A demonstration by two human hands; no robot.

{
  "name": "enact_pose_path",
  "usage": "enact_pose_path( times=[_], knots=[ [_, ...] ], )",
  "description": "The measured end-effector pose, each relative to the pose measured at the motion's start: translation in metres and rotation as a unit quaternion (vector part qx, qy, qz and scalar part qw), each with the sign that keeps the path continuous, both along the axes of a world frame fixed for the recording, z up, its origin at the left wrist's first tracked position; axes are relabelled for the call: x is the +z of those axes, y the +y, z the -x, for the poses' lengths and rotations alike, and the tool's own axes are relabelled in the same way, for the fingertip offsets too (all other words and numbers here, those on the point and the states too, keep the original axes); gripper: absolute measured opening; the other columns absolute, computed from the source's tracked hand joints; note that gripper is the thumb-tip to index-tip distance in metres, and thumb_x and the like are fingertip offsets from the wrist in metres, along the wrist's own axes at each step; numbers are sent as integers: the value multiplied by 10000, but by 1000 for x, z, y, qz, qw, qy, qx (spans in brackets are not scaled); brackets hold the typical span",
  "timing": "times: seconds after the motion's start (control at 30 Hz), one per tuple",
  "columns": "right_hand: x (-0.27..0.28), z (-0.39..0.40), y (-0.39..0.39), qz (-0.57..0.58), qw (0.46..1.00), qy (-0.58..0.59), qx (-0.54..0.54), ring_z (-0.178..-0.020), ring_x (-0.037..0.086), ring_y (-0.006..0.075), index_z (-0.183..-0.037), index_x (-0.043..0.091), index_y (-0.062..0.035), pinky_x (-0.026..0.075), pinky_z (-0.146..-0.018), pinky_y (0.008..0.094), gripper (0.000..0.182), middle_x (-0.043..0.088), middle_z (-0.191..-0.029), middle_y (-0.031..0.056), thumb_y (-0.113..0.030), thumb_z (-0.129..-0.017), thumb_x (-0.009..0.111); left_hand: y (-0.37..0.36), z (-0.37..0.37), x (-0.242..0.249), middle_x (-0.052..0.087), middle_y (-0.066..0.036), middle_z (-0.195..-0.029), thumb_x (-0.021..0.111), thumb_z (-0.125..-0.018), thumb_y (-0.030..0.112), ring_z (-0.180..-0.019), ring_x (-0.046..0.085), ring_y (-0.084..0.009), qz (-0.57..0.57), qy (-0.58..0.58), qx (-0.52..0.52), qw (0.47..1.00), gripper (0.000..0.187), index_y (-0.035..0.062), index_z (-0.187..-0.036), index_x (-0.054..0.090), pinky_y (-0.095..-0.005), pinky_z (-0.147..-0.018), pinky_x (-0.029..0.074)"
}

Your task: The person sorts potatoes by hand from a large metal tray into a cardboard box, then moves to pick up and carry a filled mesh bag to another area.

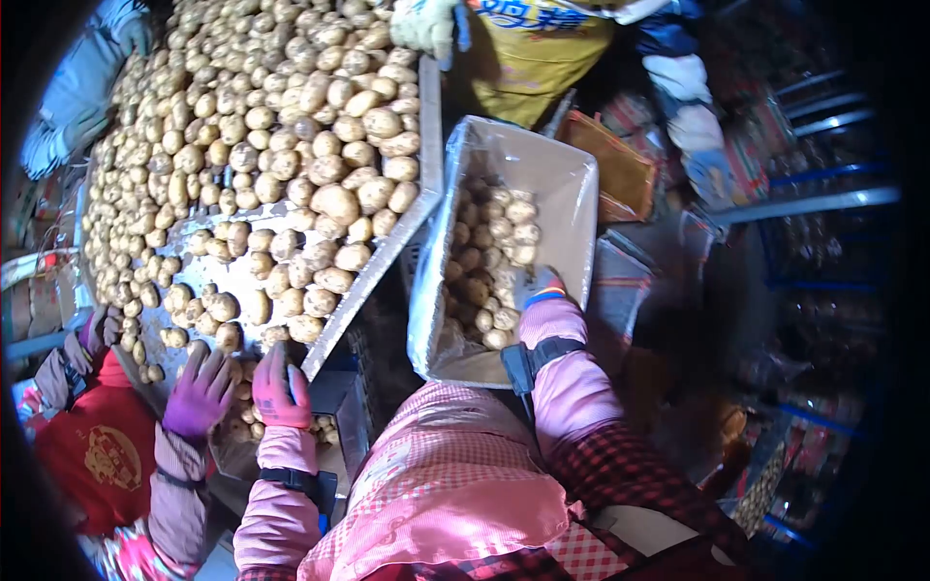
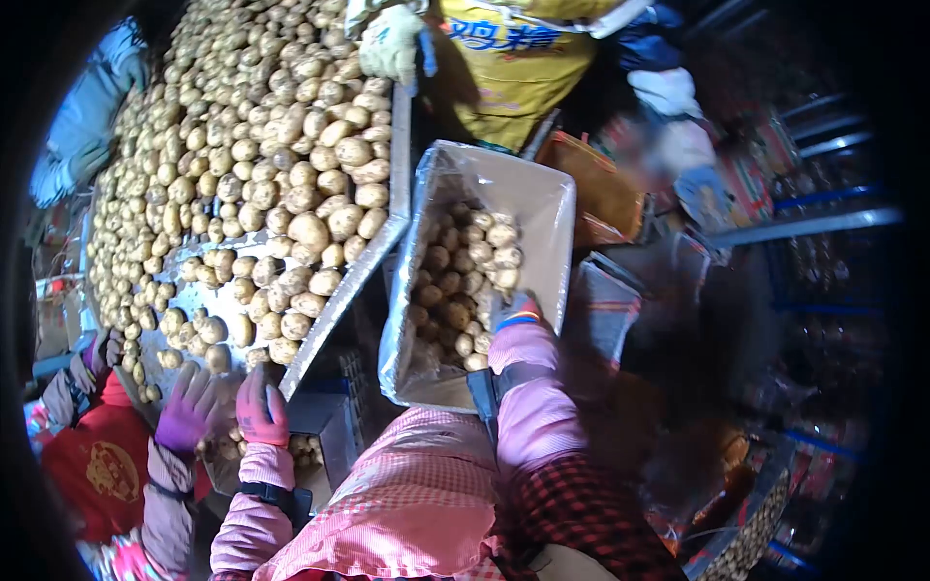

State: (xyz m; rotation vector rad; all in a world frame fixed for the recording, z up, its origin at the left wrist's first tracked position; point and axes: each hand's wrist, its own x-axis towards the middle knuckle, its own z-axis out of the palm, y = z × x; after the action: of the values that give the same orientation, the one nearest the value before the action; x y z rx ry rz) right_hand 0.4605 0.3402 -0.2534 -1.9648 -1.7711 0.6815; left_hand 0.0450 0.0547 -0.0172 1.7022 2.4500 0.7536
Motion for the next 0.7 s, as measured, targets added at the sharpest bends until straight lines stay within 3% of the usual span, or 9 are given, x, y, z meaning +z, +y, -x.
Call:
enact_pose_path(
  times=[0.03, 0.1, 0.23, 0.33, 0.4, 0.47, 0.53, 0.6, 0.7],
  knots=[
    [-93, -20, 10, 3, 983, 150, -106, -750, 662, 354, -851, 662, 37, 507, -659, 470, 398, 691, -843, 194, -362, -841, 659, 1, 0, 1, 602, -242, -1188, 555, -862, 172, -1069, 588, -405, 12, 2, 5, 1000, 438, -36, -1246, 564, -468, -952, 451],
    [-24, 17, 21, 123, 975, -11, -187, -747, 659, 366, -868, 662, 29, 504, -656, 478, 424, 692, -835, 194, -391, -868, 598, 1, 1, 0, 591, -239, -1206, 555, -847, 185, -1080, 579, -405, 35, 3, 4, 999, 478, -26, -1276, 549, -473, -968, 437],
    [-18, 35, 28, 166, 957, -99, -216, -743, 653, 390, -902, 661, 12, 497, -650, 494, 497, 695, -818, 195, -449, -921, 478, 0, -1, -2, 582, -234, -1219, 548, -844, 175, -1118, 548, -413, 64, 43, 9, 997, 484, -13, -1290, 545, -485, -989, 412],
    [-18, 33, 30, 188, 950, -76, -238, -762, 645, 392, -930, 658, -2, 501, -659, 506, 496, 692, -828, 186, -444, -934, 434, 1, 0, -4, 575, -240, -1222, 547, -840, 171, -1107, 546, -415, 57, 44, -4, 997, 486, -9, -1292, 547, -483, -984, 414],
    [-19, 31, 29, 195, 937, 59, -283, -807, 637, 372, -953, 655, -16, 516, -685, 514, 409, 684, -866, 166, -376, -909, 467, 0, -2, -4, 558, -258, -1224, 541, -839, 172, -1119, 530, -423, 77, 38, 11, 996, 493, -5, -1299, 541, -489, -988, 408],
    [-20, 27, 24, 191, 827, 377, -371, -851, 629, 352, -976, 651, -29, 531, -710, 522, 331, 676, -903, 147, -309, -884, 500, -6, 2, -10, 538, -265, -1245, 532, -844, 192, -1137, 516, -430, 81, 49, 2, 995, 509, -5, -1313, 527, -495, -997, 400],
    [-6, 26, 19, 180, 596, 645, -444, -896, 620, 332, -998, 647, -42, 547, -736, 530, 269, 668, -940, 127, -241, -858, 533, -3, 1, -6, 528, -261, -1258, 497, -884, 216, -1152, 507, -423, 100, 49, 0, 994, 487, -14, -1313, 517, -488, -1009, 391],
    [10, 27, 19, 175, 464, 743, -449, -940, 612, 312, -1021, 643, -55, 562, -761, 539, 235, 660, -977, 108, -174, -833, 566, -2, -1, -5, 519, -257, -1270, 463, -925, 239, -1167, 499, -416, 120, 45, 0, 992, 471, -24, -1313, 507, -480, -1021, 382],
    [19, 29, 32, 159, 388, 790, -448, -1007, 599, 282, -1055, 637, -75, 585, -799, 551, 261, 648, -1033, 79, -73, -795, 615, -5, 2, -7, 508, -254, -1264, 448, -930, 258, -1163, 497, -412, 126, 52, 4, 991, 466, -12, -1305, 512, -473, -1020, 381]
  ],
)
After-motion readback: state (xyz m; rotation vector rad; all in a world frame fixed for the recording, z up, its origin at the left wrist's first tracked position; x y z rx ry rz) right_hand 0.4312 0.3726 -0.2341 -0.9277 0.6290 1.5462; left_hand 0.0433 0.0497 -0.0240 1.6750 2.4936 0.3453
